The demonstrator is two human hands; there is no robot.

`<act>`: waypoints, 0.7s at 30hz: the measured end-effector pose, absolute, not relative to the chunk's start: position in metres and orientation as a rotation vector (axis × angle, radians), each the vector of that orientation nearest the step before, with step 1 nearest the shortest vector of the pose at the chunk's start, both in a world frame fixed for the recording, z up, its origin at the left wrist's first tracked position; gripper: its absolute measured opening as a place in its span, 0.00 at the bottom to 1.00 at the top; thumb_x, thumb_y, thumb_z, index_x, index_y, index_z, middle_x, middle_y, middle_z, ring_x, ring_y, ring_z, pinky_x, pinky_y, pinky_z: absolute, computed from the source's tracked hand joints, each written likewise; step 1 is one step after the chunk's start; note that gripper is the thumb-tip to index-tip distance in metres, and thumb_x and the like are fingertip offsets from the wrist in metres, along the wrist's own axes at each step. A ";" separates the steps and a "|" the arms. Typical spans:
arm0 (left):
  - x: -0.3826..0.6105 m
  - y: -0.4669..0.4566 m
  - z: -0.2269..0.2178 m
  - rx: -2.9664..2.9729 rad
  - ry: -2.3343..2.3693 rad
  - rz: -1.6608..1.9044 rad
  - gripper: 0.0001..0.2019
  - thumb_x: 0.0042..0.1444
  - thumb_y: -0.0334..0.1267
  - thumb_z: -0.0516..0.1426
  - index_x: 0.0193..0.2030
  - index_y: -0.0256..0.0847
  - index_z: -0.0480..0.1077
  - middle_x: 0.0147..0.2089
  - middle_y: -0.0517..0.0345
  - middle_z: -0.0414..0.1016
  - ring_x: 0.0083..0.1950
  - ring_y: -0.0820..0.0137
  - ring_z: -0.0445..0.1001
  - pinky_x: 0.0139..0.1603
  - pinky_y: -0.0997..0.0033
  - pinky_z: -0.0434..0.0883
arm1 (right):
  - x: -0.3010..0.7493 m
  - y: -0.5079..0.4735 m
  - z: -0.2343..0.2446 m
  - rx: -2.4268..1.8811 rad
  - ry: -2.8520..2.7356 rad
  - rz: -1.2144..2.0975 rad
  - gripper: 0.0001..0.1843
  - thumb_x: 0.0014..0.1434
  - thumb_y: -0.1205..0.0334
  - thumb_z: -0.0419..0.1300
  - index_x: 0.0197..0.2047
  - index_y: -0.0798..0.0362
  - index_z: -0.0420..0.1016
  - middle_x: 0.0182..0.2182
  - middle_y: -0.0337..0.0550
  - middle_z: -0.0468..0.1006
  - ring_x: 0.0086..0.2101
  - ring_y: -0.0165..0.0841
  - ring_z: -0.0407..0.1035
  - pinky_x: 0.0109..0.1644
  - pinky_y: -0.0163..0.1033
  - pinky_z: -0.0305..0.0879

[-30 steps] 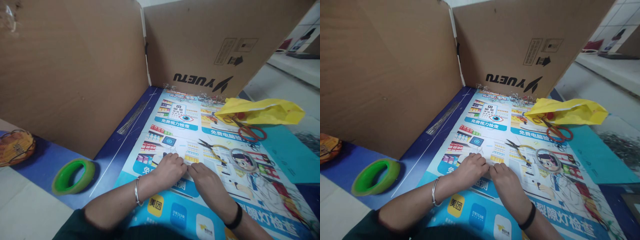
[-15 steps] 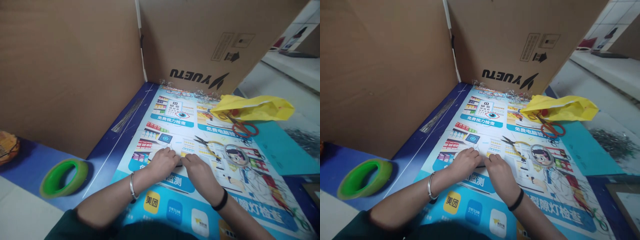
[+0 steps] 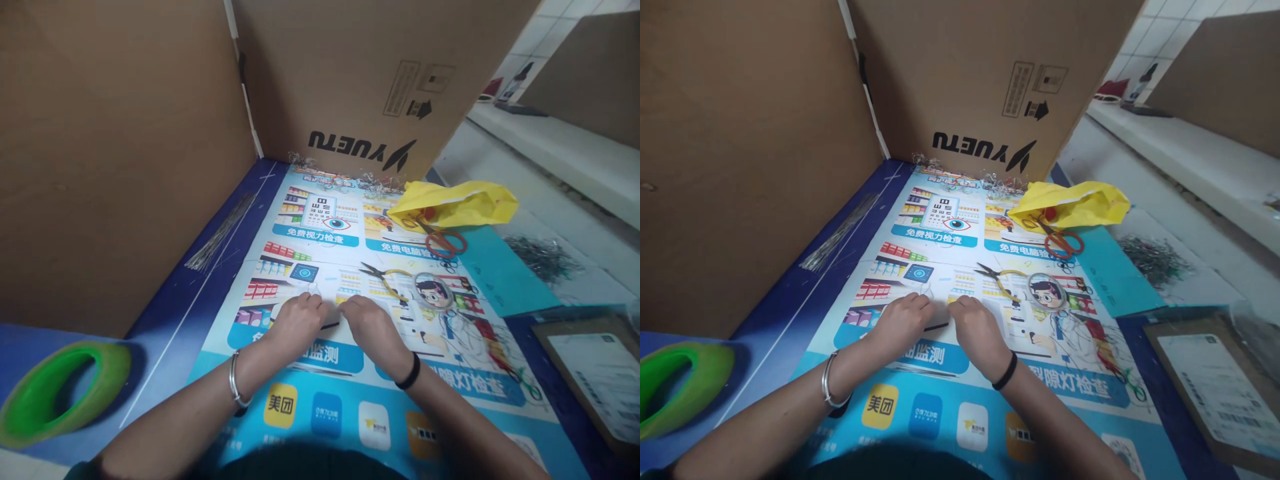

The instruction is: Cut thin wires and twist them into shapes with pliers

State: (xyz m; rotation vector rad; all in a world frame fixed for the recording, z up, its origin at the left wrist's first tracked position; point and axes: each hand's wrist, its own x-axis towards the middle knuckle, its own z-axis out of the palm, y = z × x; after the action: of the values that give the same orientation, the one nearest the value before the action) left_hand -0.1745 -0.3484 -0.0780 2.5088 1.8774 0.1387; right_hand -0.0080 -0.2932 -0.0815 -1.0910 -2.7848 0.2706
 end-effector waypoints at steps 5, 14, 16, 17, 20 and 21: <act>-0.171 -0.348 -0.070 2.499 1.824 0.062 0.05 0.55 0.27 0.52 0.34 0.36 0.67 0.34 0.52 0.71 0.38 0.61 0.69 0.35 0.64 0.69 | -0.009 -0.295 -0.077 -1.117 -2.788 0.207 0.11 0.57 0.77 0.51 0.36 0.55 0.72 0.34 0.43 0.72 0.38 0.33 0.64 0.43 0.34 0.59; -0.170 -0.350 -0.070 2.475 1.874 0.061 0.05 0.55 0.27 0.53 0.35 0.37 0.68 0.34 0.52 0.71 0.38 0.62 0.70 0.35 0.66 0.69 | -0.010 -0.301 -0.070 -1.164 -2.819 0.064 0.08 0.57 0.74 0.53 0.32 0.54 0.70 0.32 0.42 0.72 0.35 0.35 0.62 0.39 0.37 0.57; -0.170 -0.350 -0.072 2.471 1.903 0.099 0.06 0.54 0.27 0.52 0.36 0.37 0.69 0.34 0.52 0.71 0.38 0.62 0.70 0.34 0.65 0.69 | -0.010 -0.298 -0.072 -1.170 -2.779 0.098 0.09 0.58 0.74 0.53 0.32 0.53 0.71 0.31 0.42 0.72 0.35 0.34 0.62 0.40 0.36 0.57; -0.170 -0.350 -0.074 2.466 1.921 0.128 0.07 0.54 0.26 0.52 0.36 0.37 0.69 0.34 0.52 0.71 0.38 0.62 0.70 0.34 0.65 0.69 | -0.010 -0.296 -0.074 -1.166 -2.756 0.119 0.09 0.58 0.74 0.52 0.33 0.53 0.71 0.31 0.42 0.73 0.35 0.34 0.63 0.41 0.36 0.57; -0.170 -0.348 -0.076 2.432 1.976 0.196 0.08 0.54 0.25 0.51 0.35 0.38 0.69 0.33 0.53 0.72 0.37 0.62 0.70 0.33 0.65 0.69 | -0.010 -0.290 -0.079 -1.133 -2.702 0.185 0.11 0.60 0.72 0.51 0.33 0.53 0.73 0.30 0.42 0.74 0.35 0.34 0.64 0.43 0.37 0.57; -0.170 -0.348 -0.076 2.417 1.993 0.214 0.08 0.53 0.25 0.51 0.35 0.38 0.69 0.33 0.53 0.72 0.36 0.62 0.71 0.33 0.66 0.68 | -0.010 -0.289 -0.080 -1.128 -2.684 0.207 0.11 0.60 0.71 0.51 0.33 0.53 0.73 0.30 0.43 0.75 0.35 0.34 0.65 0.44 0.37 0.58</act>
State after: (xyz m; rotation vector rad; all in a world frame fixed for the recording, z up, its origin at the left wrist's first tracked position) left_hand -0.1698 -0.3480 -0.0761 2.4166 1.9931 0.2145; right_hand -0.0104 -0.2886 -0.0802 -1.1277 -2.6836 0.2068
